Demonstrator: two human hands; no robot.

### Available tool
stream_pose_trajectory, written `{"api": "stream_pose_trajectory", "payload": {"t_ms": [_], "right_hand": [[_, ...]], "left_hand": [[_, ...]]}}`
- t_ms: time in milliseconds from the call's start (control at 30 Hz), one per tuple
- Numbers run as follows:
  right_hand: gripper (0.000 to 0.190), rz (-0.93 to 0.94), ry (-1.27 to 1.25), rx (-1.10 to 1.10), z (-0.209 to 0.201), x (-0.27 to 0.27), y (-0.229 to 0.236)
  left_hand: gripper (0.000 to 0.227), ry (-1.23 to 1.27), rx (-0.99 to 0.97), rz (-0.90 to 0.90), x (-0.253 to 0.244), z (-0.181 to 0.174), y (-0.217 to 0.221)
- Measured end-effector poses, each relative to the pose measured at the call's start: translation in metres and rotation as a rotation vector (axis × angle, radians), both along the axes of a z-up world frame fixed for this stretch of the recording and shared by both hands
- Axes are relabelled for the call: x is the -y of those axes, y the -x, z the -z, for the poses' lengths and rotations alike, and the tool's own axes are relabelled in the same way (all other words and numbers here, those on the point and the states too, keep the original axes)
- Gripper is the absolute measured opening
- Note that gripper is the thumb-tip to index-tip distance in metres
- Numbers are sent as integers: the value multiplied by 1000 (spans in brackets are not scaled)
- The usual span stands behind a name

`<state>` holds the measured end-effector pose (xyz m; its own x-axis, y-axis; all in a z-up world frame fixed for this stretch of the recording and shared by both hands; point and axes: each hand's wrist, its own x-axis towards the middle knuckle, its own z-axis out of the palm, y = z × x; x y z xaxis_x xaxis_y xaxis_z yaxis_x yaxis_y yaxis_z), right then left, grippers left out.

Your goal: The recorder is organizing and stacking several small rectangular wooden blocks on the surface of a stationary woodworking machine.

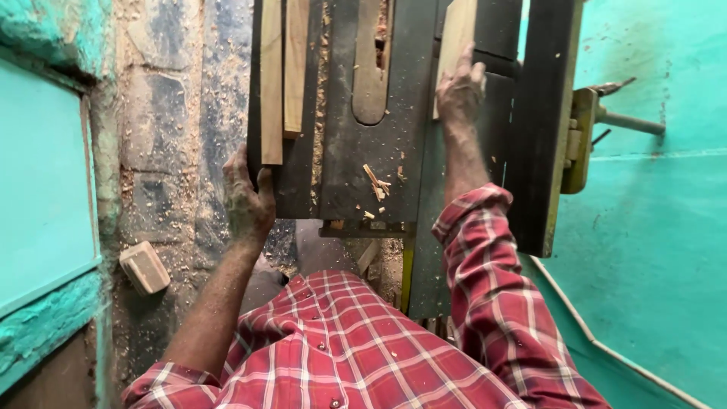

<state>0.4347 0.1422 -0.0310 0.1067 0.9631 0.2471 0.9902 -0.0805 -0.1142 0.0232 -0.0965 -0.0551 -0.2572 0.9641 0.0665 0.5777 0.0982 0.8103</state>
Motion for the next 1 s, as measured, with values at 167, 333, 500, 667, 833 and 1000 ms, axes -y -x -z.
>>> {"api": "stream_pose_trajectory", "payload": {"t_ms": [167,333,500,667,833,1000], "right_hand": [[77,-40,-63,72,13,-35,-14],[78,-51,-67,47,26,-74,-24],[76,-62,-94,89,24,-111,-24],[75,-84,-102,106,13,-136,-21],[75,-67,-78,57,13,-158,-19],[73,-185,-228,39,-16,-87,-14]], "left_hand": [[69,-22,-26,16,0,7,1],[69,3,-38,8,-1,16,2],[68,-12,-54,33,0,17,2],[63,-2,-57,27,-4,1,1],[62,55,-25,12,-7,-7,1],[59,-2,41,36,-6,2,1]]}}
